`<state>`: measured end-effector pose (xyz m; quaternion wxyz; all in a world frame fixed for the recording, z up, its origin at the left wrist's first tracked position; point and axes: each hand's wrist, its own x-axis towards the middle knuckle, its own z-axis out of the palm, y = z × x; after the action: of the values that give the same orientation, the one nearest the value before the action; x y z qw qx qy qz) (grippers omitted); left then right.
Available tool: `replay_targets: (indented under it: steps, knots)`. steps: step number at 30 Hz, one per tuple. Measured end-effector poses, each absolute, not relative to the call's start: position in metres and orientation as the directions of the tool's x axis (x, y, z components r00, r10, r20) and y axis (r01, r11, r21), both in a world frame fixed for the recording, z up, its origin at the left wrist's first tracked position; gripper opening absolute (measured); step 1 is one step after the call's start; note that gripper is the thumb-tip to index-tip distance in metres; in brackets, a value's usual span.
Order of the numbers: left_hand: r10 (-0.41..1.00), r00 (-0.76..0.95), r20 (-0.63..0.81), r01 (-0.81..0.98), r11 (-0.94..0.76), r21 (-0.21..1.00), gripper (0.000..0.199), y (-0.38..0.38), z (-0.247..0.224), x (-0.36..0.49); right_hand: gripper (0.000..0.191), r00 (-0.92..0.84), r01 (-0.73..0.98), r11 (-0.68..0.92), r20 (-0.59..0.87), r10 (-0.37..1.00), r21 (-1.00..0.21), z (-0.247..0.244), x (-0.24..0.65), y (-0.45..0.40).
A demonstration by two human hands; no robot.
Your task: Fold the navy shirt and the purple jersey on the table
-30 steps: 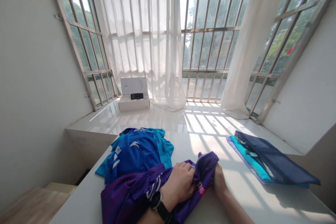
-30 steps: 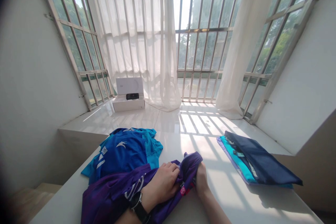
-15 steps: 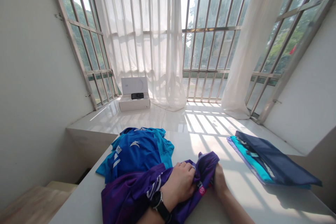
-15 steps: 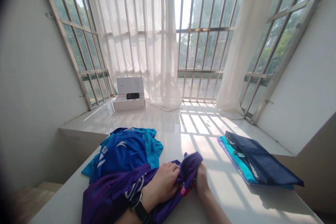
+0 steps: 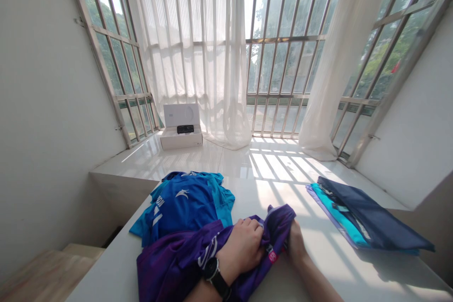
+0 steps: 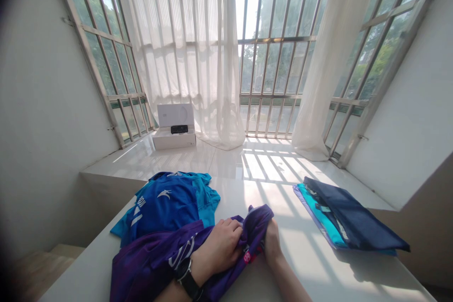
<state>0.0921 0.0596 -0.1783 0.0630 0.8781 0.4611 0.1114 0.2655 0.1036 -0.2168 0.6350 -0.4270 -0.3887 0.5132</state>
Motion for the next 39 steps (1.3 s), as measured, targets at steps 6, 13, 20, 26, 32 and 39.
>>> replay_targets:
  steps: [6,13,20,26,32,39]
  knots:
    - [0.825,0.550,0.130,0.798,-0.565,0.210,0.021,0.0595,-0.1772,0.0918,0.041,0.178,-0.315,0.112,0.058,0.982,-0.942,-0.2195,0.2662,0.1042]
    - [0.828,0.551,0.102,0.799,-0.560,0.219,0.021,0.0587,-0.1751,0.0916,0.042,0.179,-0.304,0.113,0.059,0.982,-0.946,-0.2155,0.2650,0.1031]
    - [0.826,0.555,0.103,0.795,-0.563,0.226,0.021,0.0590,-0.1750,0.0915,0.042,0.180,-0.311,0.104,0.049,0.982,-0.945,-0.2138,0.2643,0.1025]
    - [0.830,0.549,0.101,0.801,-0.556,0.223,0.022,0.0590,-0.1757,0.0921,0.044,0.195,-0.328,0.102,0.038,0.980,-0.939,-0.2170,0.2640,0.1048]
    - [0.829,0.549,0.103,0.801,-0.557,0.217,0.022,0.0593,-0.1761,0.0921,0.043,0.169,-0.319,0.104,0.051,0.984,-0.942,-0.2137,0.2638,0.1024]
    - [0.823,0.553,0.134,0.794,-0.568,0.214,0.021,0.0587,-0.1766,0.0918,0.043,0.174,-0.312,0.103,0.049,0.983,-0.945,-0.2106,0.2628,0.1014]
